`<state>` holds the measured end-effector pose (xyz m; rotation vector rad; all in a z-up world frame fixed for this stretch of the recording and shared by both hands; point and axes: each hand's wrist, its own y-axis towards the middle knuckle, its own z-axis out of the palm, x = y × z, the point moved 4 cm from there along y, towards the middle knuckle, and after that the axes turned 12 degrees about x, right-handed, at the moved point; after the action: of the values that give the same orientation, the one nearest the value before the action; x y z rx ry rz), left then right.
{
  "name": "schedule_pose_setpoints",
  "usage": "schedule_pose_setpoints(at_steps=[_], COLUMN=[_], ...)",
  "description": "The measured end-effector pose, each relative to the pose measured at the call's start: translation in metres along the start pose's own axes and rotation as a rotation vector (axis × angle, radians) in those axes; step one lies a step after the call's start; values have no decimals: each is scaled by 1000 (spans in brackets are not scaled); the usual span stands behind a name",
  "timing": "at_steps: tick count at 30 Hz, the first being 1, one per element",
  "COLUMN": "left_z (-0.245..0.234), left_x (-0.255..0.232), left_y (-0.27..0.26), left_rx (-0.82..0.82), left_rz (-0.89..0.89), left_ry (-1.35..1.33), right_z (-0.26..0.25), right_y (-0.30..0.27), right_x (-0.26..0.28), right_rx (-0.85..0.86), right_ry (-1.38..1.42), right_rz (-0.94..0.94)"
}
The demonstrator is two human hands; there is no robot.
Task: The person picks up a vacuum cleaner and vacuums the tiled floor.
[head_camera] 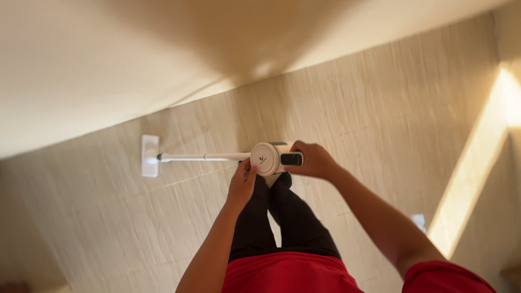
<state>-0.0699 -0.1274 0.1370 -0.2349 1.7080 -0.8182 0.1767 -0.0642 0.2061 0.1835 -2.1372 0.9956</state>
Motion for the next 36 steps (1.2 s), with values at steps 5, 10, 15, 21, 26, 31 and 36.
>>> schedule_pose_setpoints(at_steps=[5, 10, 15, 21, 26, 31, 36], left_z=[7, -5, -17, -25, -20, -28, -36], left_x=[19, 30, 43, 78, 102, 111, 100], left_y=[-63, -115, -177, -253, -313, -347, -369], left_rx=[-71, -146, -193, -180, -146, -153, -156], left_rz=[-48, -31, -31, 123, 108, 271, 297], left_ry=[-375, -495, -478, -604, -747, -610, -588], right_z=[29, 63, 107, 177, 252, 293, 298], right_y=[-50, -84, -121, -167, -203, -233, -260], right_x=[71, 124, 154, 168, 187, 210, 214], right_rx=[90, 186, 247, 199, 202, 150, 167], right_ry=[-40, 126, 202, 370, 486, 504, 731], right_rz=[98, 134, 32, 83, -27, 3, -125])
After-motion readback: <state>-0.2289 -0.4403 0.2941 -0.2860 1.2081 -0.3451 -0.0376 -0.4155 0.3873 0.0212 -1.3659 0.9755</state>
